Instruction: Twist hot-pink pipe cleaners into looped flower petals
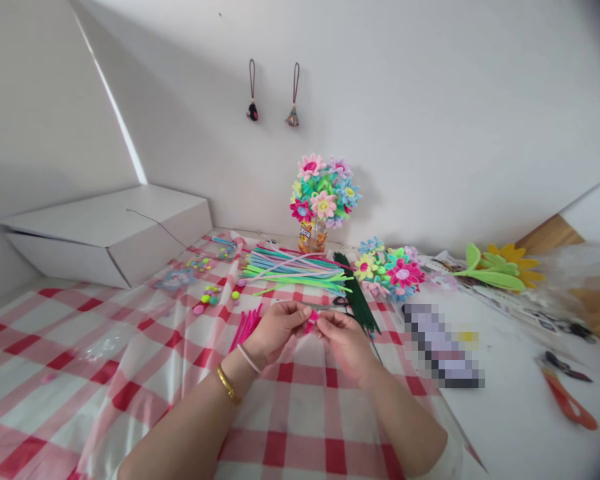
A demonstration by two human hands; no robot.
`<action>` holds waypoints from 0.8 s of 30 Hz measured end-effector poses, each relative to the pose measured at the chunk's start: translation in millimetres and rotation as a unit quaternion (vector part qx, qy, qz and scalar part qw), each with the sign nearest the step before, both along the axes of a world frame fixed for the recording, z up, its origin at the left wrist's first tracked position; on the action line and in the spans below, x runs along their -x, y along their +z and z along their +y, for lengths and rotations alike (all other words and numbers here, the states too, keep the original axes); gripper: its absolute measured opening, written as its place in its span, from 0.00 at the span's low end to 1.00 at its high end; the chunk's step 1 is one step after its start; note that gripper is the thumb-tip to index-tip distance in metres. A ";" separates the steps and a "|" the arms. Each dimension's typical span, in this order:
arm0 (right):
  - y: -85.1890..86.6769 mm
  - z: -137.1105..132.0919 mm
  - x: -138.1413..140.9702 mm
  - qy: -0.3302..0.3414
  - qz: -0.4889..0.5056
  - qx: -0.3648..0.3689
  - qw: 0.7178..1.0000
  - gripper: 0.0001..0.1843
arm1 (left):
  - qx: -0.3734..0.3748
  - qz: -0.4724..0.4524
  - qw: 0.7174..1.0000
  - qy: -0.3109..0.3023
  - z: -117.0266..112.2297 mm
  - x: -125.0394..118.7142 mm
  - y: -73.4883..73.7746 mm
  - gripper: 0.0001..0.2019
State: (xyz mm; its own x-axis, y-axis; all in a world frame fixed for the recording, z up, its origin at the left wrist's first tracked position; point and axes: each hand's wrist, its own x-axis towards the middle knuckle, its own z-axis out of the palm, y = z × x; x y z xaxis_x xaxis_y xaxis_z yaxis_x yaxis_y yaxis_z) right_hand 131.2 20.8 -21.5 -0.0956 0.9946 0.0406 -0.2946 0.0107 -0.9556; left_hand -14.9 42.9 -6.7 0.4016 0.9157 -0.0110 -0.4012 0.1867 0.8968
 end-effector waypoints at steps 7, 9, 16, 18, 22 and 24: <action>-0.2 4.8 -5.1 -0.010 0.024 0.023 0.999 0.10 | -0.044 0.100 0.994 0.014 6.2 12.6 8.1 0.16; -1.7 9.4 -11.8 -0.053 -0.006 0.035 0.998 0.14 | -0.087 0.190 0.969 0.132 14.8 27.6 12.4 0.16; -1.9 15.6 -23.1 -0.118 -0.120 0.038 0.985 0.16 | -0.154 0.525 0.817 0.181 33.4 80.8 13.0 0.04; -1.0 15.7 -22.3 -0.118 -0.130 0.037 0.984 0.16 | -0.148 0.562 0.802 0.135 33.3 85.3 10.8 0.04; -1.2 18.0 -20.3 -0.115 -0.161 0.011 0.980 0.15 | -0.122 0.617 0.773 0.078 31.1 81.1 6.3 0.06; -1.5 19.8 -18.8 -0.110 -0.191 -0.009 0.975 0.15 | -0.121 0.598 0.788 0.084 30.8 77.4 2.6 0.08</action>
